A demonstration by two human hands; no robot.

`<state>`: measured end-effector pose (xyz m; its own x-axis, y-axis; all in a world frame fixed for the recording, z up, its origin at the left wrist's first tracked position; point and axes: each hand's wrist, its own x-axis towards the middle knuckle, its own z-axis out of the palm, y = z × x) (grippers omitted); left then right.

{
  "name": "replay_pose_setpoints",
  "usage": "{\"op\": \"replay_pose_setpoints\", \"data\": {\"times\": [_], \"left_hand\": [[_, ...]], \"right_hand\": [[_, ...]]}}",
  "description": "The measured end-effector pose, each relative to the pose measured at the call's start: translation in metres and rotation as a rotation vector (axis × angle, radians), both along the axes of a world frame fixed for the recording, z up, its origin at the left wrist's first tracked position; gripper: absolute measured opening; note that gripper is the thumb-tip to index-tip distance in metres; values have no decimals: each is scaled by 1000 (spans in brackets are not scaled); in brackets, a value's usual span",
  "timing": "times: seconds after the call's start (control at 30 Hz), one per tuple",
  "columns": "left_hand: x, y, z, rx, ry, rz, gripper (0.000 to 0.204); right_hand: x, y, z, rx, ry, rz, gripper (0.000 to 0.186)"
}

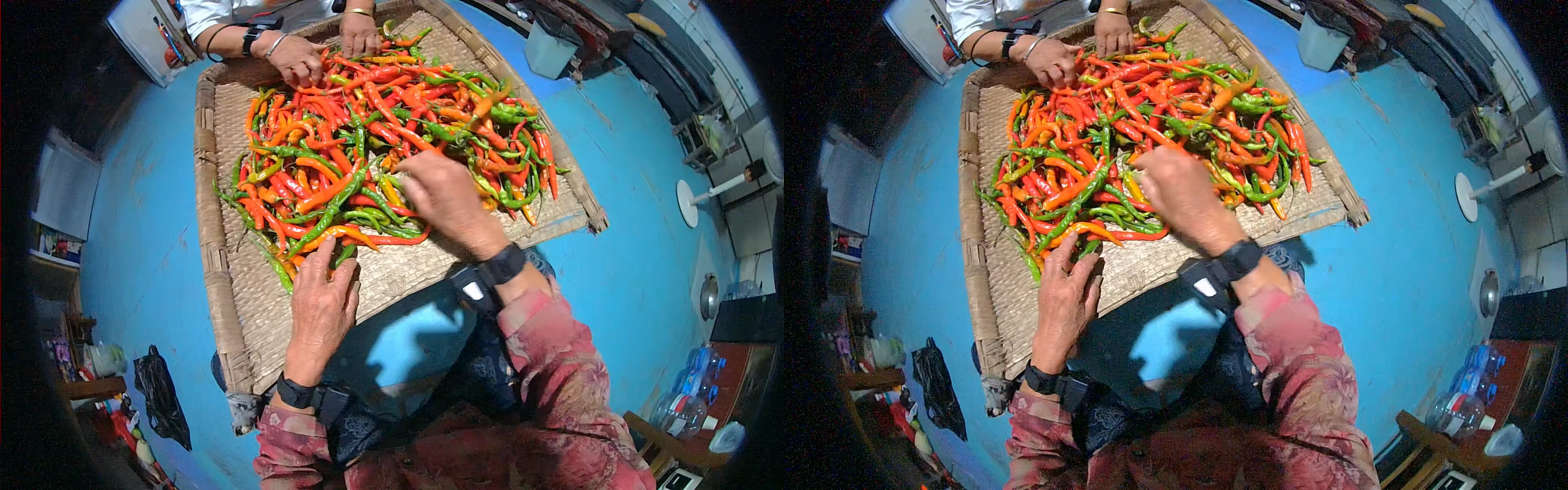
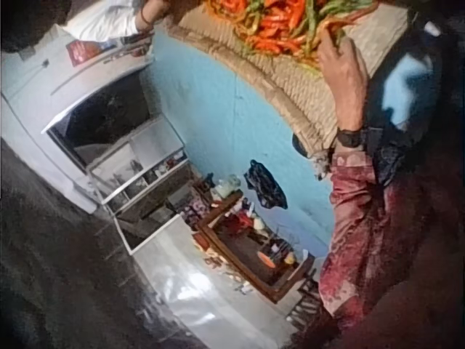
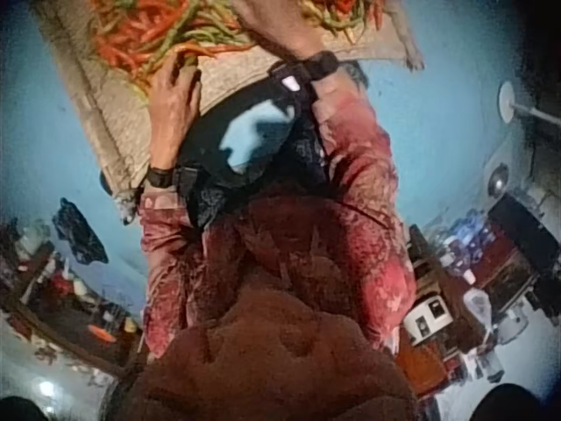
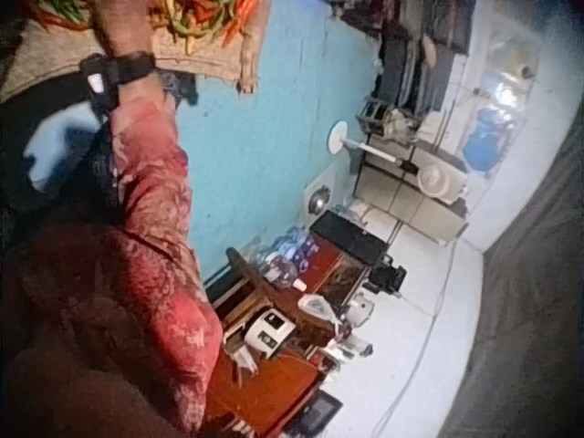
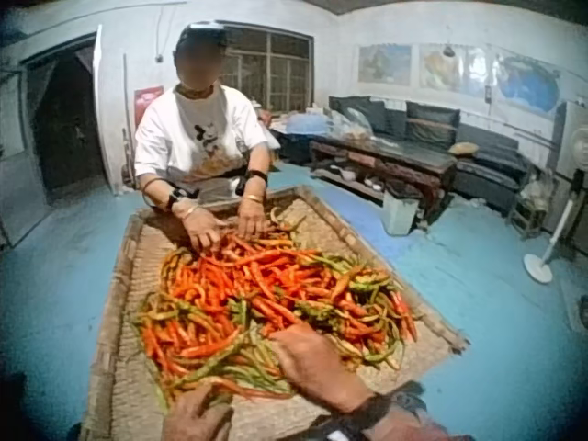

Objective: Two people sort through a pile of red and green chili peppers on a woven tray, picking up individual peppers, pulling off their stems, and moving them to different areas of the tray.

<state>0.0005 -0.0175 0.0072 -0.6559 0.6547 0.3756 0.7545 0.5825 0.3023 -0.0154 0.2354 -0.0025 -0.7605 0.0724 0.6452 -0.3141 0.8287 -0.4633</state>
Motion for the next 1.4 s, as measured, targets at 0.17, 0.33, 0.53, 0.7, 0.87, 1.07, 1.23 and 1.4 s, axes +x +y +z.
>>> {"op": "replay_pose_setpoints", "data": {"times": [0.17, 0.33, 0.53, 0.7, 0.87, 1.07, 1.23, 1.4], "left_hand": [[-1, 0, -3, -11, 22, -9, 27], [-1, -4, -1, -12, 14, -23, 28], [-1, -6, -3, 11, -29, -20, 30], [0, -6, 0, -4, -30, -15, 32], [-1, -8, 1, -11, -40, -18, 32], [-1, -3, -1, 27, -31, -10, 28], [-1, -4, -2, 5, -13, -8, 28], [-2, -4, 0, 11, -23, -13, 30]], "right_hand": [[-13, -24, -7, 289, -383, -162, 21], [-26, -26, -7, 285, -402, -175, 30], [-24, -16, 3, 146, -562, -208, 25], [-2, 12, 10, -279, -155, -61, 26], [2, 30, 27, -787, 108, -134, 39], [2, 41, 33, -815, 433, -218, 55], [10, 29, 37, 60, 365, -462, 35], [9, -8, 21, -88, 25, 12, 20]]}}
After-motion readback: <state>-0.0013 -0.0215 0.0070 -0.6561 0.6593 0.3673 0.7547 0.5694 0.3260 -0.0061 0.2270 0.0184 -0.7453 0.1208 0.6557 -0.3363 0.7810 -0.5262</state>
